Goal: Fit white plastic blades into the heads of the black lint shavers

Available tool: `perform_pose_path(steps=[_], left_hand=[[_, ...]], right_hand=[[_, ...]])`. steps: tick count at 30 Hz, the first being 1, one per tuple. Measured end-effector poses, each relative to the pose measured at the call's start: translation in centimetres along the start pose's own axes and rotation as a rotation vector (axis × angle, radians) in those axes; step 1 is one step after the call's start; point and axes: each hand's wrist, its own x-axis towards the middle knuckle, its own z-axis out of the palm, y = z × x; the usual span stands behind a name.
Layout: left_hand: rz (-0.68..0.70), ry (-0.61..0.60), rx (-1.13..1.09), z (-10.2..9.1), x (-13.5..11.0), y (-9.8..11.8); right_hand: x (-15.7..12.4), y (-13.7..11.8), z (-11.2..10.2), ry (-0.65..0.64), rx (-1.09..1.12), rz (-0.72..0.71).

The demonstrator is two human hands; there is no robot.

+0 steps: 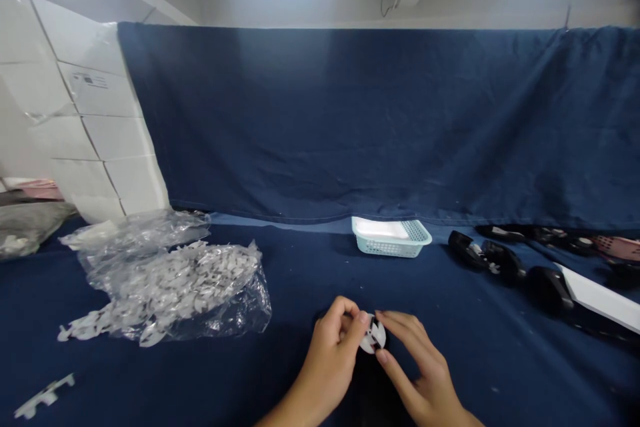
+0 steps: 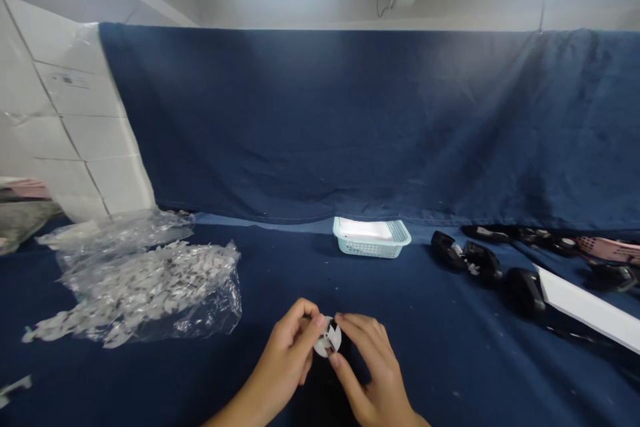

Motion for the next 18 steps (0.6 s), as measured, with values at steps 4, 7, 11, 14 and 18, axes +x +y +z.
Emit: perform_pose_path(steps=[4,7,11,14,18], left_hand=[[0.069,0.048,0.208,-0.7,-0.4,0.3],[0.2,0.07,0.438,-1.6,-0.6,-0.1],[0.368,-0.006,0.58,-2.5,-0.3,-0.7],[0.453,-0.077,0.582,-2.6,0.1,-1.1],[0.549,-0.065,0.532,-2.1,0.6,-1.7]], right_hand=[[0.2,0.7,-0.2,-0.002,0.069,0.151],[0.4,1.5,-0.4,-0.036,0.145,0.309],[0.6,2.2,-0.4,-0.074,0.255,0.458],[0.6,2.1,-0.1,-0.081,0.314,0.494],[0.6,1.8,0.2,-0.097,0.37,0.515]])
